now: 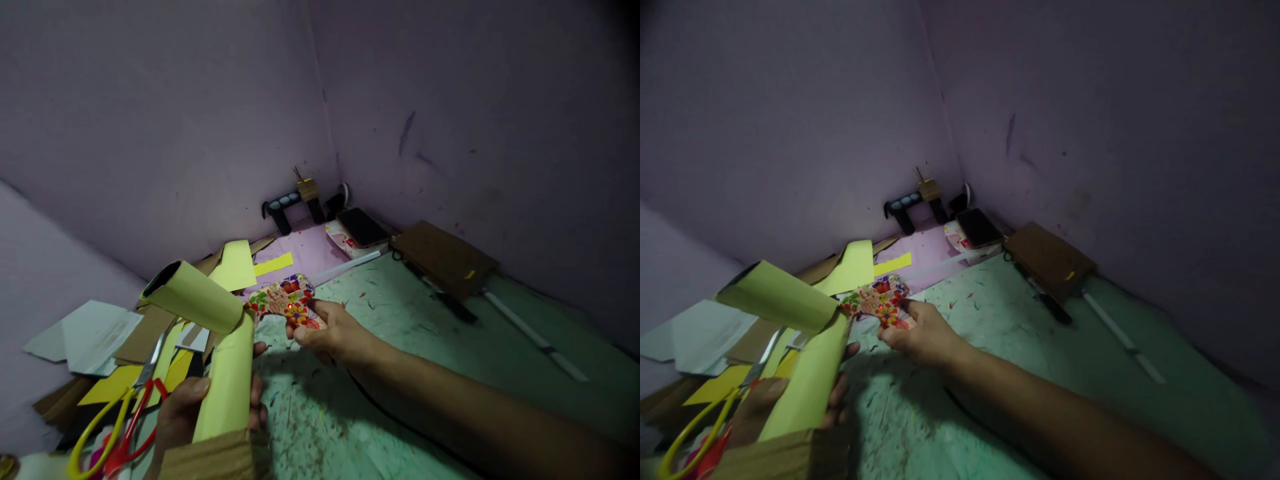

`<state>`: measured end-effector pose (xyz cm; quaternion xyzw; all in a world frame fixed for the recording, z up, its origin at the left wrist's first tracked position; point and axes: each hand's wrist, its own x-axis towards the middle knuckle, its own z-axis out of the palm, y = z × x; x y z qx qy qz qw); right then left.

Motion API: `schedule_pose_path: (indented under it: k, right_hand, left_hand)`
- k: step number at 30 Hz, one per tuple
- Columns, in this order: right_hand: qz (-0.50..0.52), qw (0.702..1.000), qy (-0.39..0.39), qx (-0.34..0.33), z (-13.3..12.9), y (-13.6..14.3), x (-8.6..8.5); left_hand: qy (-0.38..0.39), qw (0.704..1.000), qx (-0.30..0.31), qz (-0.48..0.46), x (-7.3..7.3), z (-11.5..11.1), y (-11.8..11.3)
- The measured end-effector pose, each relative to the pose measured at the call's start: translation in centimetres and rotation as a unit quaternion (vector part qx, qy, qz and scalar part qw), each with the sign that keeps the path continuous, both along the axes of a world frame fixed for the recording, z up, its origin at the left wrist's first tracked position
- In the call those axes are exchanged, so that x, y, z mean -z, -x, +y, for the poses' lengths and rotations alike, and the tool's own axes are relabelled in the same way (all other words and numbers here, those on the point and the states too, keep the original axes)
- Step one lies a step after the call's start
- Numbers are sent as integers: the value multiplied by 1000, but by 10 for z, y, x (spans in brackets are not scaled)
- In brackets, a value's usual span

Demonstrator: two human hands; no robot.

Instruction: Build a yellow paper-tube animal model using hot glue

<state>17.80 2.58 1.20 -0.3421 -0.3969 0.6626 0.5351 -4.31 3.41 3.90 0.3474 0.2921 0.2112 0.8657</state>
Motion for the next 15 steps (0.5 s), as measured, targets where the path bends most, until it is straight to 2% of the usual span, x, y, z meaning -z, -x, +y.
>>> schedule_pose_path:
  k: [8,15]
  right_hand:
    - [2,1000,-3,7,-3,-1,-5]
    - [-14,1000,-16,7,0,-1,-5]
  left_hand:
    - [-18,999,21,-22,3,1,2]
    - [-5,1000,-5,-26,3,-2,-1]
